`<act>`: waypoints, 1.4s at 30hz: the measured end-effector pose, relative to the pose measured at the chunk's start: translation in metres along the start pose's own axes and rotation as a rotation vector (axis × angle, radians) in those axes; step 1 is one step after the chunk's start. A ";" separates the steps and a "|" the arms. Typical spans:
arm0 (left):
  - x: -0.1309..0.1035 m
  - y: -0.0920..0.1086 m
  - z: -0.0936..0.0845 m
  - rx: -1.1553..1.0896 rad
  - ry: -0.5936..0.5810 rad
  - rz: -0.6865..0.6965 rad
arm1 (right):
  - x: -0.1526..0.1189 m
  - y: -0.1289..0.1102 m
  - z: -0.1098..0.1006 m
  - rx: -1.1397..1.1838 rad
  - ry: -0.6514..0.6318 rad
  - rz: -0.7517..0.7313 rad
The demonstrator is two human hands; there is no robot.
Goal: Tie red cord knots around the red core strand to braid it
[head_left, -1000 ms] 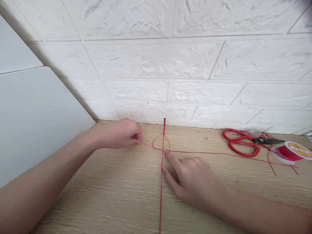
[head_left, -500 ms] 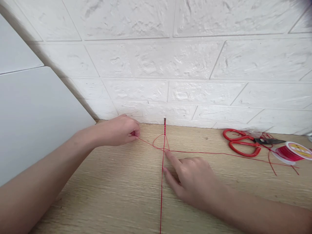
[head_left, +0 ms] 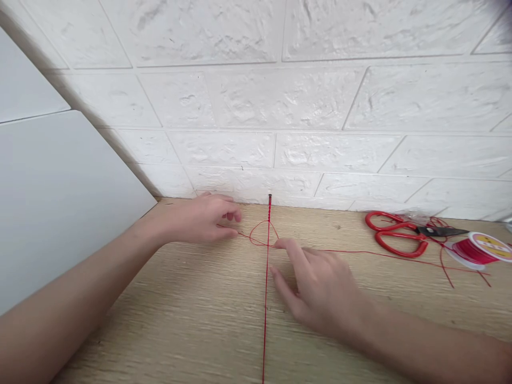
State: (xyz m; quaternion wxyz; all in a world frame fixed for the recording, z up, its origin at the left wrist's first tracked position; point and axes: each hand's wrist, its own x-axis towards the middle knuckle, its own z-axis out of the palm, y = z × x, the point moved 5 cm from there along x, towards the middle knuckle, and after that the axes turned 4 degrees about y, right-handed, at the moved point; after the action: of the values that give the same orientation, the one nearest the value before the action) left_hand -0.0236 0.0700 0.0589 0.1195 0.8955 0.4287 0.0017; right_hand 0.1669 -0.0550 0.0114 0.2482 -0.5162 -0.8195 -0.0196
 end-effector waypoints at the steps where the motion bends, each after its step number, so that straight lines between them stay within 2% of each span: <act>1: 0.002 0.004 0.005 -0.056 -0.027 0.024 | 0.002 0.002 -0.002 0.017 0.032 0.004; 4: 0.007 0.010 0.017 -0.201 -0.003 0.041 | 0.009 0.012 0.000 0.041 0.069 0.034; 8: 0.011 0.008 0.030 -0.310 -0.045 0.008 | 0.017 0.025 0.011 0.107 -0.024 0.136; 11: 0.012 0.002 0.030 -0.298 -0.036 -0.013 | 0.020 0.030 0.015 0.149 -0.070 0.178; 17: 0.012 -0.007 0.028 -0.312 -0.076 -0.012 | 0.021 0.032 0.014 0.123 -0.071 0.190; 21: 0.013 0.003 0.029 -0.392 0.025 0.056 | 0.021 0.033 0.016 0.174 -0.015 0.158; 25: 0.015 0.009 0.037 -0.388 0.092 0.111 | 0.024 0.036 0.020 0.207 -0.058 0.154; 31: 0.016 0.002 0.039 -0.389 0.104 0.129 | 0.027 0.044 0.014 -0.012 -0.006 0.181; 34: 0.015 0.005 0.039 -0.370 0.194 0.116 | 0.029 0.045 0.014 0.072 0.025 0.134; 37: 0.013 0.015 0.041 -0.324 0.251 0.144 | 0.032 0.047 0.019 0.215 -0.014 0.113; 42: 0.014 0.022 0.044 -0.259 0.268 0.184 | 0.035 0.054 0.022 0.244 -0.058 0.211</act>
State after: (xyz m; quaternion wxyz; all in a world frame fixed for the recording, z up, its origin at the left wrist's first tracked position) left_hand 0.0071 0.0585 0.0194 0.1751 0.8998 0.3532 0.1869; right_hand 0.1925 0.0058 -0.0054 0.2857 -0.5658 -0.7639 0.1211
